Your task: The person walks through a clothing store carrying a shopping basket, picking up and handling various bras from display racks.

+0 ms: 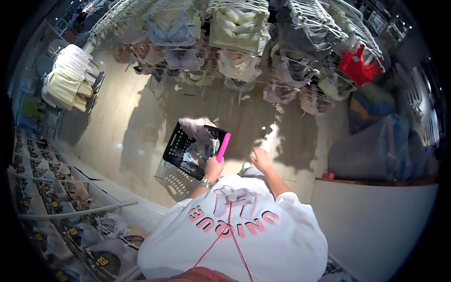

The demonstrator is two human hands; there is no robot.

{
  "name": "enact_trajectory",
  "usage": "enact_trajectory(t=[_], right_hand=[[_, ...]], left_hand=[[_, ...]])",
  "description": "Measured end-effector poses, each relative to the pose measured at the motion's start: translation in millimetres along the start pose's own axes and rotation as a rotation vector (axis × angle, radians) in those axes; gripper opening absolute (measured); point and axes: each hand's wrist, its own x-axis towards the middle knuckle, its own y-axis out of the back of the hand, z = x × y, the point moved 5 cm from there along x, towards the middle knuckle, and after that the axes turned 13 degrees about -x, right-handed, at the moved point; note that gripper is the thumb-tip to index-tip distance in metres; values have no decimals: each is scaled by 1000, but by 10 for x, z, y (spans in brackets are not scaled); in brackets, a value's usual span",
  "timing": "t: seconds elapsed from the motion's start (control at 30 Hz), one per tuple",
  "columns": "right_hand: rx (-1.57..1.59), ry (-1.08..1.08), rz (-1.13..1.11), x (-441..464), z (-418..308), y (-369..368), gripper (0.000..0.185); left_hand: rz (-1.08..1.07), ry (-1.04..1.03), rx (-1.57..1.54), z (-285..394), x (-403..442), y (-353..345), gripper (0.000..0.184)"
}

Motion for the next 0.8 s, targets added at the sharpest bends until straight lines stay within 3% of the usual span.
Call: enact_trajectory(t=[0.07,0.1,0.13,0.2,0.27,0.3,0.37,0.4,0.6,0.73,0.8], right_hand=[[-27,-360,-418,-357,900,-433,44],[-38,-461,-552,-584,1710,-1277,42],[38,-561,-523,-920,2110,-1444,39],[-23,-645,-735,-1488,2576,-1500,31],[-163,-524,-687,-1832,3277,-2190,35],[-154,-536,-878,-1782,2691,-1361,40],[-4,-582,-752,-1921,2860,-1759,41],[-81,-440,-748,-1895,2890,-1978,39],[77,-138,-664,-1009,1881,-1004,37],[-72,-287,-711,-516,1816,-836,34],[220,-492,-741,-301,1933,-1069,33]], left_hand=[[47,32,0,-4,-18,-13,33],[64,3,23,97,-83,44,33],[108,22,61,44,-88,17,33],[194,29,84,111,-138,52,32],[278,8,45,116,-91,69,30],[325,-24,45,127,-70,58,29],[369,-19,105,200,-35,41,31],[389,-13,120,204,-8,40,33],[418,-58,26,301,58,210,46],[406,-56,46,232,89,335,47],[403,-56,12,162,94,398,49]])
